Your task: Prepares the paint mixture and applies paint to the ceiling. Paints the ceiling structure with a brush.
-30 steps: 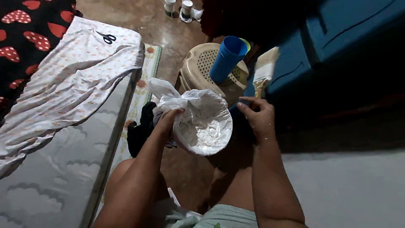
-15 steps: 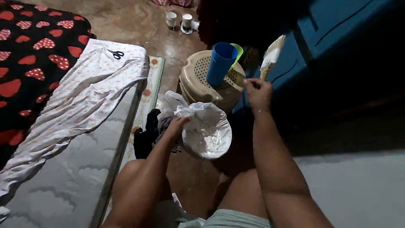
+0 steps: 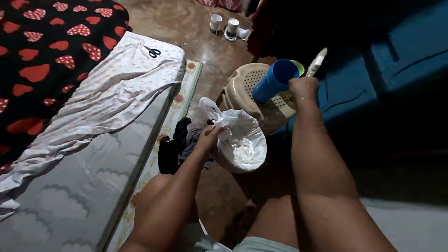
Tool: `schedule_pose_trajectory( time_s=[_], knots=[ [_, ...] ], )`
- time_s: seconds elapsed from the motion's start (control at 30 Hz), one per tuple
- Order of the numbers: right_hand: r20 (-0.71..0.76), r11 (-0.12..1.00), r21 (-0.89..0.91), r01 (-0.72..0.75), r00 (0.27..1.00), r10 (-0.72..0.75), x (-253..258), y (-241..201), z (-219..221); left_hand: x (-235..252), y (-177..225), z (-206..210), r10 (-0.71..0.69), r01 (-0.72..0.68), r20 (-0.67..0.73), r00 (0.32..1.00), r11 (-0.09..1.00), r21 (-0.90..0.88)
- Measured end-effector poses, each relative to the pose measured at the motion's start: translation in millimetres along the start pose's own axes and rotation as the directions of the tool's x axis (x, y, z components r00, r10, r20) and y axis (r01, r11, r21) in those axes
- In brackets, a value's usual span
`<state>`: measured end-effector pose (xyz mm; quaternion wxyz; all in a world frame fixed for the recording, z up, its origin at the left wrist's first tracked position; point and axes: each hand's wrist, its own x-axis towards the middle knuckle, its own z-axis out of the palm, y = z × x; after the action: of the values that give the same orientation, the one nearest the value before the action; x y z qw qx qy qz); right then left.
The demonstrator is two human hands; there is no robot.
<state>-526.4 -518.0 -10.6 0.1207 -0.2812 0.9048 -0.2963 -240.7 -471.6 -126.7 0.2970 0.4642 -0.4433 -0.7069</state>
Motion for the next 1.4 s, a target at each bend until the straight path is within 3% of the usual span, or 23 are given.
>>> schedule_pose_trajectory(
  time_s=[0.3, 0.5, 0.93, 1.4],
  knots=[
    [-0.184, 0.958, 0.008, 0.286, 0.942, -0.28, -64.5, 42.0, -11.3, -14.5, 5.9, 8.1, -0.108, 0.108, -0.002, 0.994, 0.994, -0.009],
    [-0.48, 0.838, -0.081, 0.54, 0.716, -0.507, -91.3, 95.5, -17.9, -11.5, -8.8, 22.7, -0.079, 0.079, 0.031, 0.996, 0.997, 0.014],
    [-0.577, 0.615, -0.186, 0.766, 0.421, -0.7, -105.9, 121.6, -32.2, -14.0, -9.3, 62.5, -0.026, 0.02, -0.031, 0.999, 0.981, -0.193],
    [-0.576, 0.566, -0.141, 0.812, 0.398, -0.714, -111.8, 111.1, -29.3, -18.1, -13.1, 57.5, 0.003, -0.007, -0.019, 1.0, 0.979, -0.203]
  ],
)
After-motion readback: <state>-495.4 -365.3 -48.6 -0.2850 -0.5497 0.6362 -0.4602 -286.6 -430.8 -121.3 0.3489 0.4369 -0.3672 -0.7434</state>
